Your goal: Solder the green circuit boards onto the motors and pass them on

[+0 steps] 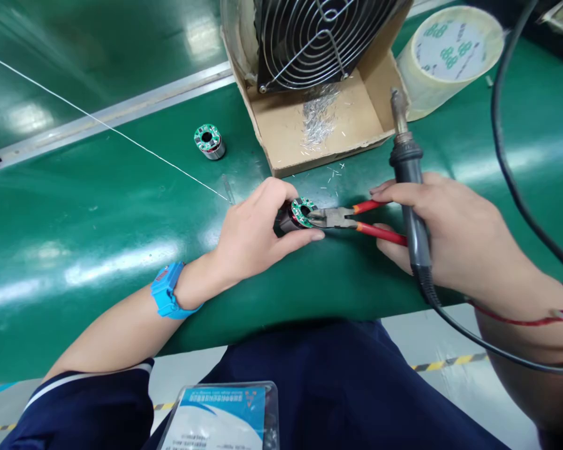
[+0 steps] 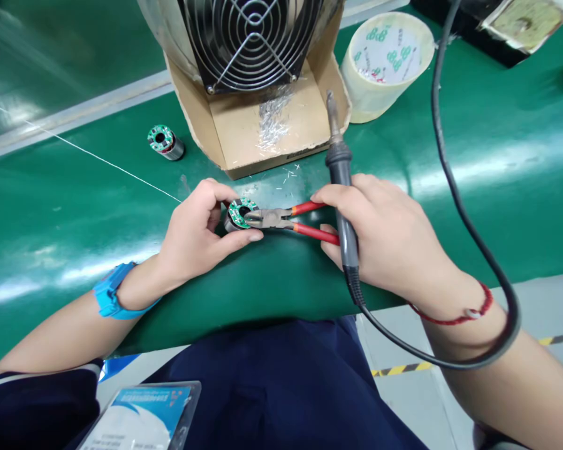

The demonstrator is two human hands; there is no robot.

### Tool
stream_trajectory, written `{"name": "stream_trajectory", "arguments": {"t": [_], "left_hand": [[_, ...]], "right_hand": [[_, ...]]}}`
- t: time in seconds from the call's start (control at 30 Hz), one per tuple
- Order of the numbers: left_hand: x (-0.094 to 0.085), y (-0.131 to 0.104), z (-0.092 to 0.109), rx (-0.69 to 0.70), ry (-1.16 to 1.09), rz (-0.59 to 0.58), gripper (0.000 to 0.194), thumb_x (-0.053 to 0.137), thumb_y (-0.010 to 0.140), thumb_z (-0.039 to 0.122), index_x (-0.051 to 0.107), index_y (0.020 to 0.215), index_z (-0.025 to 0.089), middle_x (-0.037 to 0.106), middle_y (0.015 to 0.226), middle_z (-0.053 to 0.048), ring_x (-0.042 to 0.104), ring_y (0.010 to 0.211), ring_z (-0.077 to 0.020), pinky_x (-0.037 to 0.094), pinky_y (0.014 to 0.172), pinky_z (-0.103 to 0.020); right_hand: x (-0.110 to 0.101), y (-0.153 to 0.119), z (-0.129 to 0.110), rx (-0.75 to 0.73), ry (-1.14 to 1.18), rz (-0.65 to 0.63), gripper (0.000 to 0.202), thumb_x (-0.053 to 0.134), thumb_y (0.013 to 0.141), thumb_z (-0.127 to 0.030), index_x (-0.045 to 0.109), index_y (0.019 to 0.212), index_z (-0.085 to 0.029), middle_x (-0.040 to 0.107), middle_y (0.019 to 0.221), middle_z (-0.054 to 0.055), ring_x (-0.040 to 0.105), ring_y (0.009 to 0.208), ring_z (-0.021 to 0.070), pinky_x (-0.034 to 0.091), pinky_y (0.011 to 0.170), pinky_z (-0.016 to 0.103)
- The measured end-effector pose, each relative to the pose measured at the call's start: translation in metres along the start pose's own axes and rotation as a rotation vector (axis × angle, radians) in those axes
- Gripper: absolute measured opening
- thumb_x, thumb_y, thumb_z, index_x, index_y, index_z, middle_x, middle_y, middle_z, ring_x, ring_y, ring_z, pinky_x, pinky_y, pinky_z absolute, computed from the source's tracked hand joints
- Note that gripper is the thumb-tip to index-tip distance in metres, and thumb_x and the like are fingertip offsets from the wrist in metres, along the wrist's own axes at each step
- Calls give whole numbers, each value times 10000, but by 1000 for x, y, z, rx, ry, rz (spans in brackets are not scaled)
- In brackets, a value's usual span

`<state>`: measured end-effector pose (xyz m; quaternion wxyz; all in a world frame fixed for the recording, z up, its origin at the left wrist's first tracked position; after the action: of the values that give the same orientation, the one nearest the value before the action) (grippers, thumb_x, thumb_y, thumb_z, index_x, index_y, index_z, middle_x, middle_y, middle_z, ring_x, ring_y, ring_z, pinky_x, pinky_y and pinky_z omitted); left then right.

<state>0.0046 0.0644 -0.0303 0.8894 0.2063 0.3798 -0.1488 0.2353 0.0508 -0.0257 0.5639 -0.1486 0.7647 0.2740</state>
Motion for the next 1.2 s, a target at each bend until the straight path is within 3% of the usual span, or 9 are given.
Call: {"name": "stream_trajectory", "arguments": {"t": [0.2,0.4,0.53,0.7,0.77,0.87,0.97,1.07,1.2], "left_hand": [[-1,0,-2,-6,68,39,411,811,793,403,508,996,212,614,935,-10,609,803,-154,414,602,-268],[-6,0,-4,1,-19,109,383,760,843,417,525,1068,215,633,960,-13,631,817,-151,473,639,-267],[-33,9,-19,0,-34,263,399,656,908,493,546,1199,242,651,1096,-45,651,867,-177,520,723,-304],[-77,56,-92,-168,34,419,288,574,959,454,592,1144,233,666,973,-39,665,893,-191,526,801,-323],[-93,79,-134,-252,78,450,206,605,944,342,592,1093,201,674,922,-44,665,880,-186,524,838,-327],[-116,100,-190,-429,225,526,219,671,875,224,598,1074,171,691,995,-84,663,967,-232,510,918,-378],[-132,100,-222,-638,332,516,235,650,868,207,614,1098,181,699,1040,-116,653,1057,-304,488,979,-471],[-136,86,-215,-702,391,471,386,664,833,203,588,1211,182,639,1266,-170,612,1175,-359,465,1020,-517],[-123,60,-162,-520,288,374,557,636,883,317,470,1387,146,522,1433,-194,611,1163,-303,497,992,-438]], "right_hand": [[-9,5,-9,-22,-98,132,223,577,909,-411,636,1042,-242,603,699,21,555,617,187,371,542,323],[2,21,5,358,-302,133,405,569,882,-502,619,1155,-206,672,881,95,627,803,258,394,596,350],[16,30,13,417,-265,51,546,563,847,-567,602,1209,-161,688,1030,146,642,935,334,495,745,442],[9,28,24,320,-120,290,453,507,876,-552,666,1107,-197,738,1012,125,675,929,317,518,831,473],[4,23,32,380,-52,388,378,497,895,-483,687,1107,-234,752,915,94,700,844,280,541,783,430],[7,15,46,524,79,393,412,531,870,-485,696,1186,-276,738,741,54,719,709,269,565,671,400],[13,8,57,643,200,387,524,549,839,-503,649,1302,-280,714,644,45,728,672,293,587,654,436],[20,5,65,702,324,293,621,576,834,-495,532,1425,-308,752,735,50,743,694,299,605,704,478],[19,7,69,600,207,255,615,619,821,-472,530,1416,-345,777,892,94,755,786,302,604,717,445]]}}
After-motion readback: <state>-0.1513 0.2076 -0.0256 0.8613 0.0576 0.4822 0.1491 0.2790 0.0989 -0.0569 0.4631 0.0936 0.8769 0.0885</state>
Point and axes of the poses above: each hand's wrist, its own y-axis towards the middle knuckle, its own x-axis out of the palm, z = x × y, the point moved 4 cm from there along y, towards the middle knuckle
